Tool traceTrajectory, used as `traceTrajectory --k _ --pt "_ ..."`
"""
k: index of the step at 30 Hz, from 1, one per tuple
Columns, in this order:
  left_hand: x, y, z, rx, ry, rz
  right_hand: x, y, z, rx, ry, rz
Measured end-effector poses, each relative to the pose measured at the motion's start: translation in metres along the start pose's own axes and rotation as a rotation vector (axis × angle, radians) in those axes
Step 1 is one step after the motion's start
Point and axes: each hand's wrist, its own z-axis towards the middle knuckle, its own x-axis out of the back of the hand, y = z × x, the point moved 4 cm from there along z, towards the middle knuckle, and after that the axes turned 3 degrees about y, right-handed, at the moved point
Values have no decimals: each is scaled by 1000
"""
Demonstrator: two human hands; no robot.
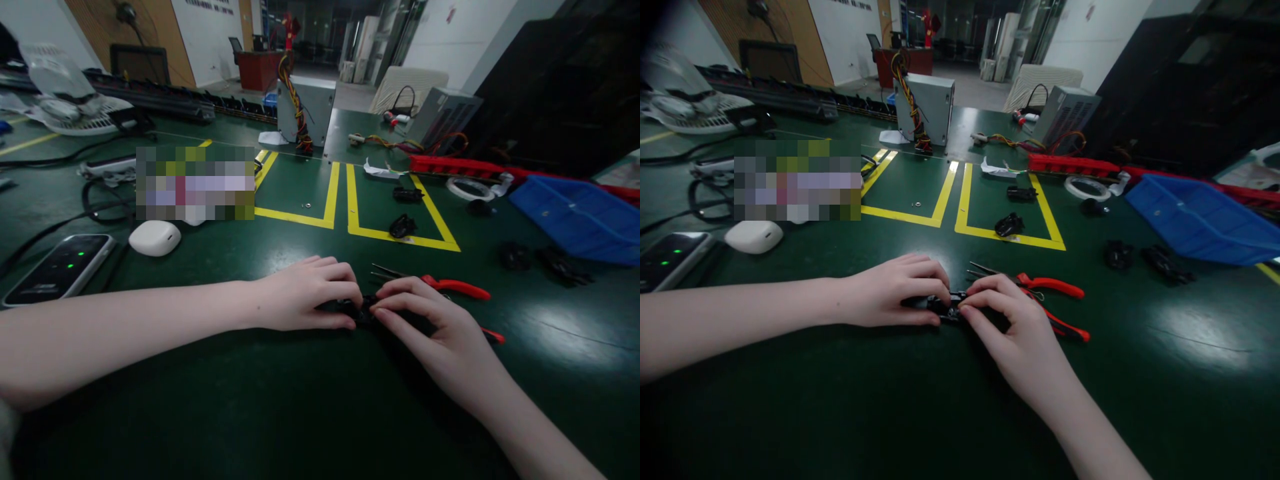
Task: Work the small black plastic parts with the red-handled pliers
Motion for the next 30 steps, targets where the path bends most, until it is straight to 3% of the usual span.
traceTrajectory --k 7,16,30 --pt "0 2 -1 -1 22 4 2 -9 -3 84 9 -60" --pt "-1 4 -4 -31 36 45 0 -2 -4 -17 12 26" --pt "-2 5 -5 -36 27 81 1 -11 -4 73 3 -73"
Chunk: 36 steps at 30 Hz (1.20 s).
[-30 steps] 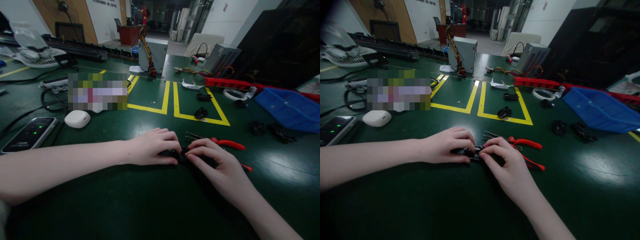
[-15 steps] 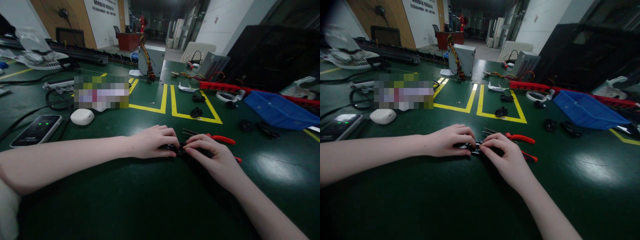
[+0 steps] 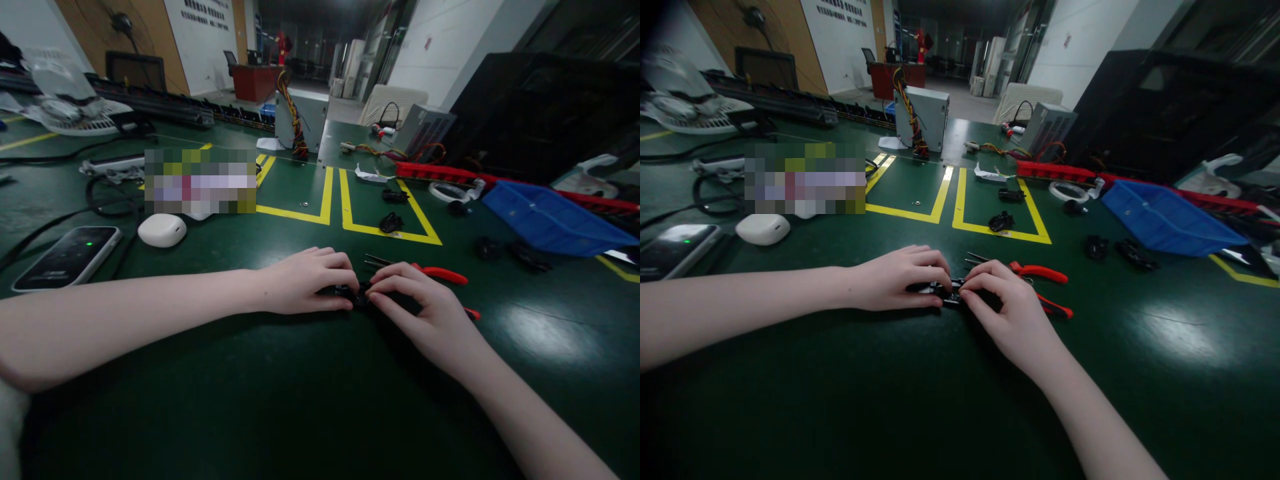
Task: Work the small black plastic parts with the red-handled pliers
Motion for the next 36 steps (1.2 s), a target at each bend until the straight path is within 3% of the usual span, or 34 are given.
traceTrajectory --k 15,23,26,32,36 --pt "0 2 -1 -22 7 35 0 -5 -4 53 -31 -44" --pt "-1 4 -2 -30 18 63 -8 -17 -4 160 -27 -337" --pt "-2 5 -2 -15 23 73 -8 -12 -5 154 -35 -326" --pt "-1 8 -3 0 76 50 1 -4 -11 158 -25 -195" --pt "2 10 -4 15 93 -13 21 9 -11 148 61 -236"
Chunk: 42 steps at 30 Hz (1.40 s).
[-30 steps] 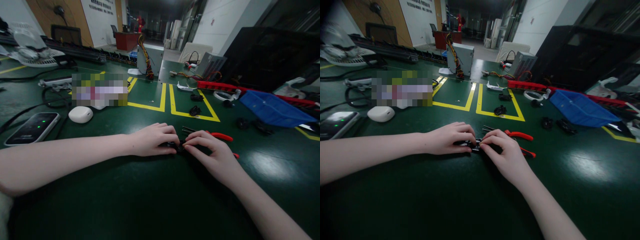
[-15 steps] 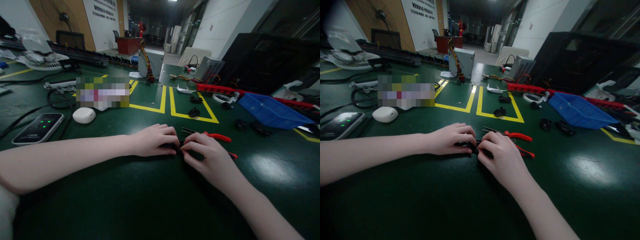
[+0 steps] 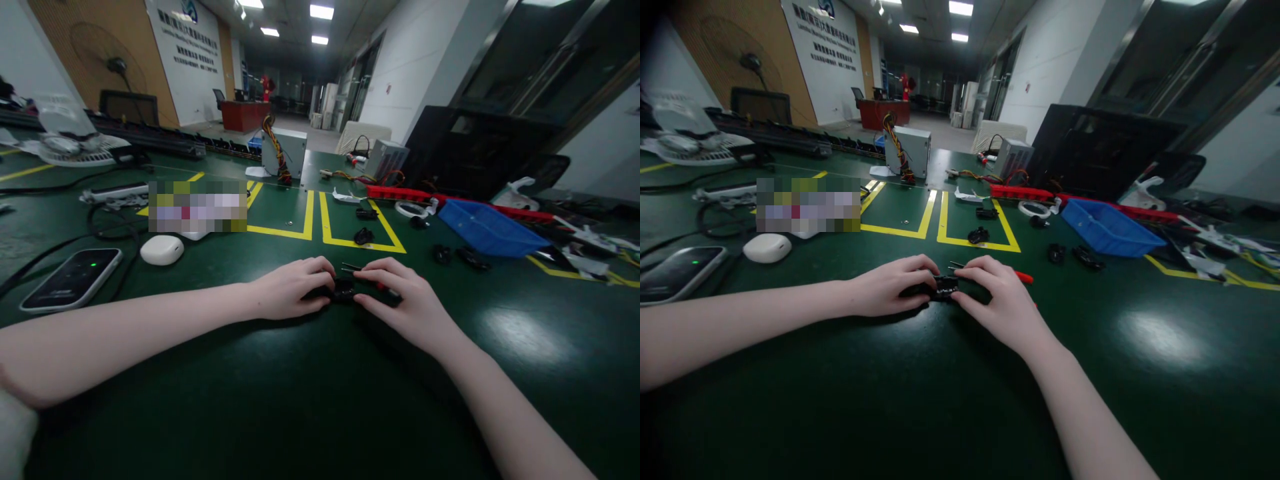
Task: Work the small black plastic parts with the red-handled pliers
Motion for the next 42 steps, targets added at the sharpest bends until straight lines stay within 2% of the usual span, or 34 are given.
traceTrajectory --k 2,6,9,15,21,29,36,42 --pt "2 1 0 15 -5 -25 9 20 -4 -38 26 -117" --pt "4 1 1 44 -19 -38 11 66 -21 -255 -76 -288" --pt "3 0 1 51 -28 -47 6 80 -26 -337 -113 -311" --pt "1 -3 1 36 -9 -125 6 69 -16 -288 -53 -420" --pt "3 -7 1 56 -10 -239 19 62 -17 -248 19 -433" --pt "5 -20 2 147 115 -339 36 50 -19 -113 128 -291" --pt "6 -24 3 224 163 -327 26 30 -14 -15 35 -291" --pt "4 -25 2 207 150 -303 25 25 -12 -12 32 -332"
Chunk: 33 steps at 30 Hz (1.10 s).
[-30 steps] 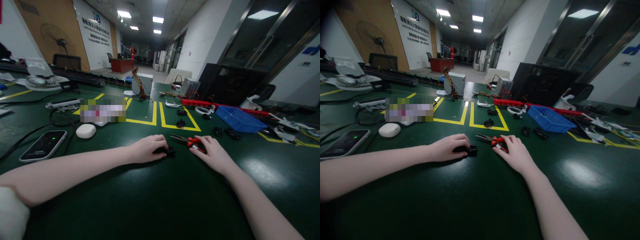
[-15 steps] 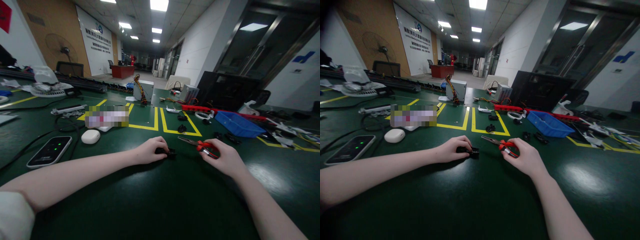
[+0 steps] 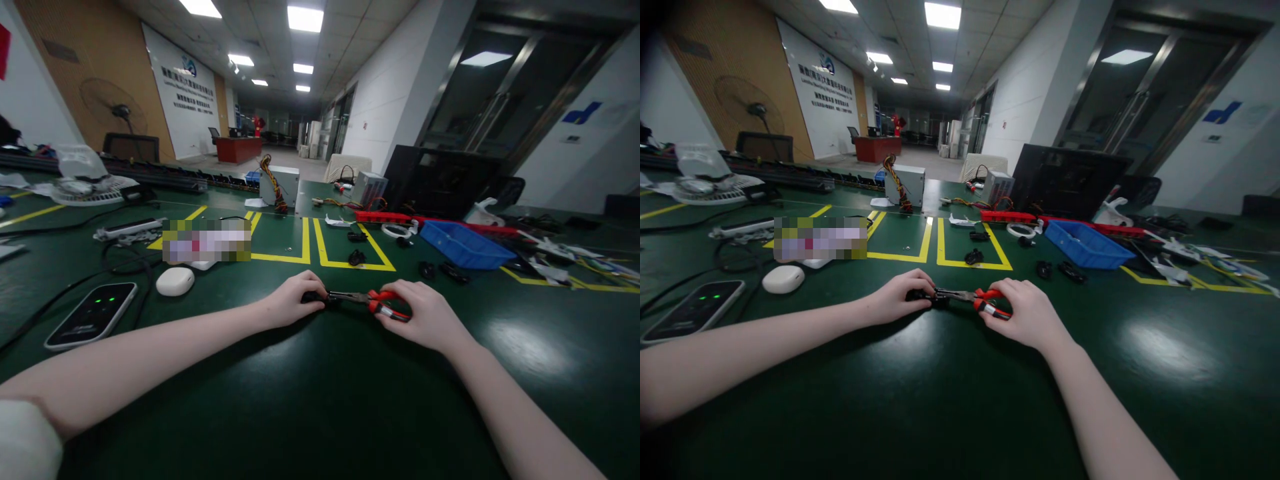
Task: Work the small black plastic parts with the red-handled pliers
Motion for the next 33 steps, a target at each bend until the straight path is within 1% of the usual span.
traceTrajectory --k 6,14,21,23,27,33 --pt "-3 -3 0 -17 -17 31 3 -4 -1 -8 18 24" --pt "-5 -2 0 -43 -26 72 5 -1 -4 -28 39 35" --pt "-5 1 1 -40 -52 127 1 4 0 12 121 -117" --pt "-5 1 1 -45 -67 142 1 5 1 27 139 -130" --pt "-6 -2 2 -57 -77 157 0 1 1 44 95 -95" --pt "-8 -2 2 -79 -77 121 -4 -9 2 89 58 -82"
